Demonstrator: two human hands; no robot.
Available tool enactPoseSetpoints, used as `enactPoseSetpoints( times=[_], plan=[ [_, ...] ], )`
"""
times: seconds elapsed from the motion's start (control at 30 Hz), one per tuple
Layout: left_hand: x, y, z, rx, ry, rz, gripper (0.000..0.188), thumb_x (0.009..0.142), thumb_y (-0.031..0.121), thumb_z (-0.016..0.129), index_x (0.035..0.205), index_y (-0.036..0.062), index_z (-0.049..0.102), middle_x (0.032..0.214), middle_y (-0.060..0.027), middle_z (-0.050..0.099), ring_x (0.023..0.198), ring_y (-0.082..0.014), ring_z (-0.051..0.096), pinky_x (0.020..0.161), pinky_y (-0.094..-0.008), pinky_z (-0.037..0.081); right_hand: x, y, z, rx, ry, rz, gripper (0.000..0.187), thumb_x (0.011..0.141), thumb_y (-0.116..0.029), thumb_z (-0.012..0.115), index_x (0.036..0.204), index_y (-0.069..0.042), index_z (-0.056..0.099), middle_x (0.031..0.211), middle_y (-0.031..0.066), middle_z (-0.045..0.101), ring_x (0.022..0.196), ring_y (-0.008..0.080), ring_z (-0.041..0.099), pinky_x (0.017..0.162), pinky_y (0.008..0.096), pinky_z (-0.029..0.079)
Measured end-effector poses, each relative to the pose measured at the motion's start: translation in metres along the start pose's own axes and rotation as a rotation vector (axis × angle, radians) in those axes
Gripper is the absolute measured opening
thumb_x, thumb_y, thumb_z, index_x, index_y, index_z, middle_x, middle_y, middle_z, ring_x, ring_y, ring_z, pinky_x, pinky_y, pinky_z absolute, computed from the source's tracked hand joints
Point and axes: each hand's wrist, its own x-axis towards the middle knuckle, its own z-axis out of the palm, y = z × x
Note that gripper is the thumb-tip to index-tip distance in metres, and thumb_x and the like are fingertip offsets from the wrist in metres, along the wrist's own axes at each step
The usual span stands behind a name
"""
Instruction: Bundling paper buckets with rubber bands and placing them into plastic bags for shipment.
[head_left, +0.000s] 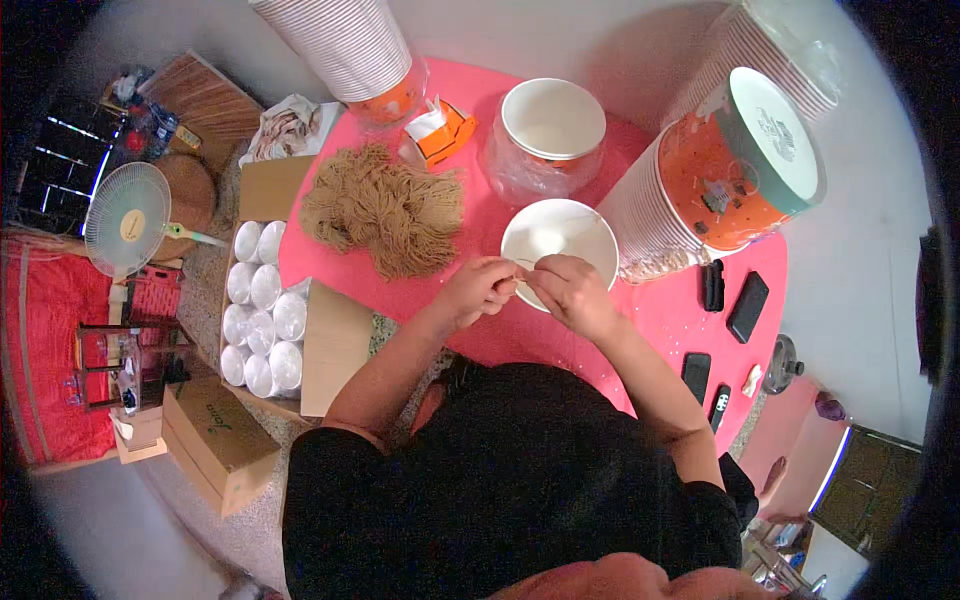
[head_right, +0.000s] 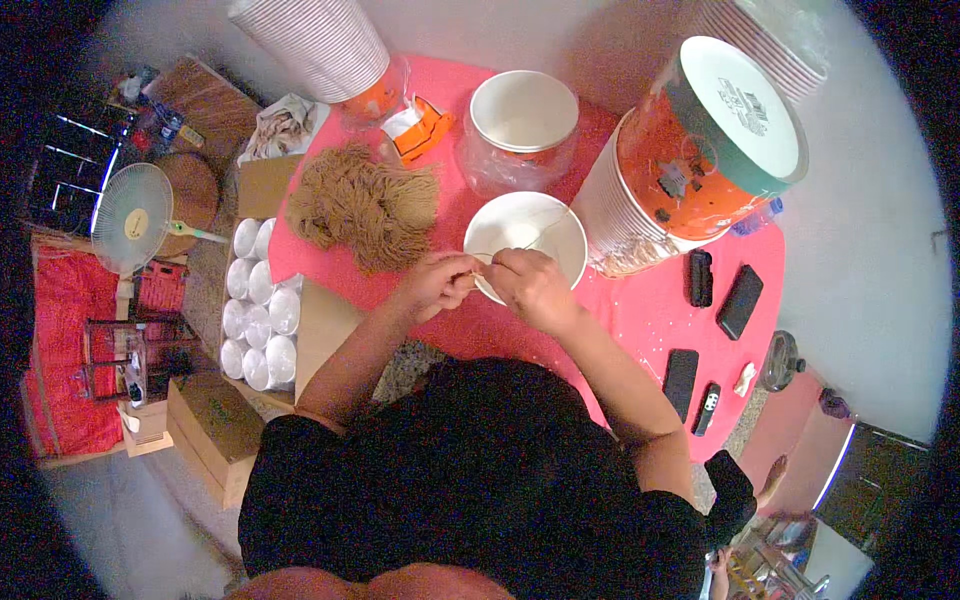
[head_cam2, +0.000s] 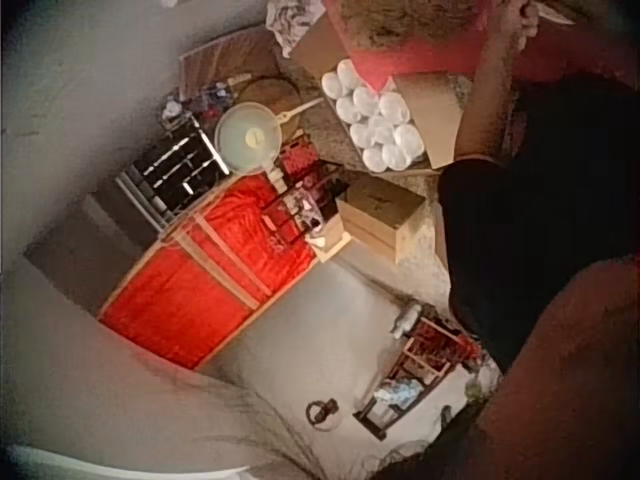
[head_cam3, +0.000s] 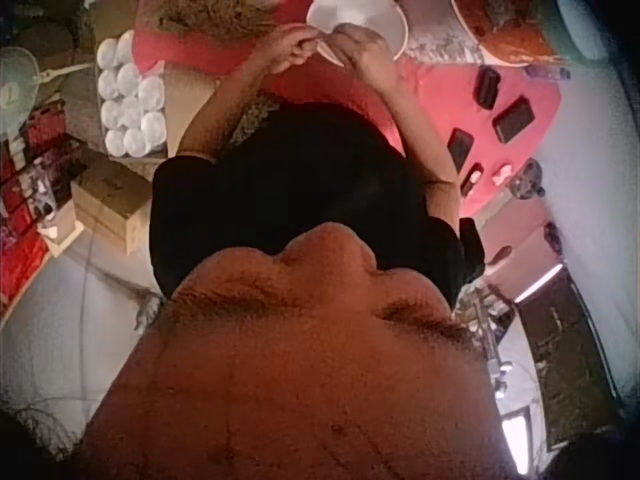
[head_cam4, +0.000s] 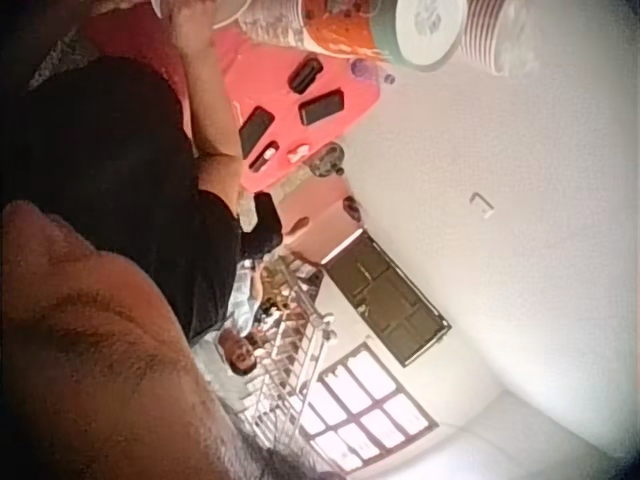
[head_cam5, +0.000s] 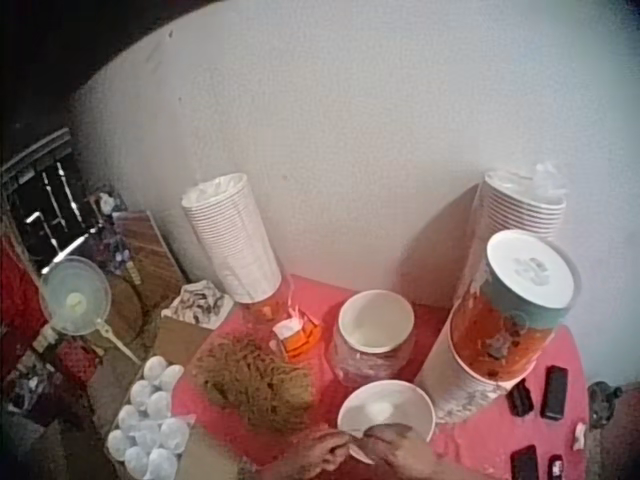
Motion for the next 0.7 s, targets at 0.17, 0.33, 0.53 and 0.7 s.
enactPoseSetpoints(
  times=[0.17, 0.33, 0.53, 0.7],
  plan=[
    [0.004, -0.013, -0.012, 0.54, 0.001, 0.44, 0.016, 0.085, 0.014, 0.058, 0.094, 0.0011, 0.06, 0.07, -0.0015, 0.058, 0.061, -0.0066, 0.053, 0.053, -0.0205, 0.042, 0.002, 0.0, -0.019, -0.086, 0.003, 0.02, 0.008, 0.074, -0.008, 0.06, 0.079, -0.003, 0.057, 0.073, 0.0081, 0.054, 0.066, 0.0259, 0.057, 0.06, 0.038, 0.047],
    [-0.007, -0.006, -0.022, 0.795, 0.034, 0.475, 0.016, 0.083, 0.013, 0.061, 0.093, 0.0013, 0.06, 0.078, -0.0024, 0.062, 0.072, -0.009, 0.058, 0.065, -0.0228, 0.046, 0.005, -0.003, -0.05, -0.127, -0.079, 0.022, 0.008, 0.074, -0.011, 0.06, 0.079, -0.004, 0.058, 0.076, 0.0078, 0.055, 0.074, 0.0253, 0.058, 0.064, 0.0369, 0.047],
    [-0.009, -0.004, 0.006, 0.451, 0.024, 0.311, 0.016, 0.086, 0.017, 0.059, 0.093, 0.0028, 0.059, 0.071, 0.0025, 0.055, 0.06, -0.0045, 0.048, 0.053, -0.0194, 0.039, 0.028, -0.009, -0.054, 0.026, -0.203, -0.011, 0.008, 0.077, -0.012, 0.062, 0.078, -0.004, 0.062, 0.082, 0.0073, 0.061, 0.077, 0.0267, 0.059, 0.067, 0.0372, 0.047],
    [-0.007, -0.012, 0.011, 0.26, 0.04, 0.2, 0.017, 0.087, 0.018, 0.057, 0.097, 0.0039, 0.059, 0.068, 0.0047, 0.05, 0.055, -0.002, 0.041, 0.047, -0.0166, 0.031, 0.026, 0.006, -0.032, 0.04, -0.24, 0.029, 0.008, 0.078, -0.011, 0.06, 0.079, -0.005, 0.063, 0.08, 0.0081, 0.061, 0.077, 0.0273, 0.059, 0.068, 0.0371, 0.045]
  ],
)
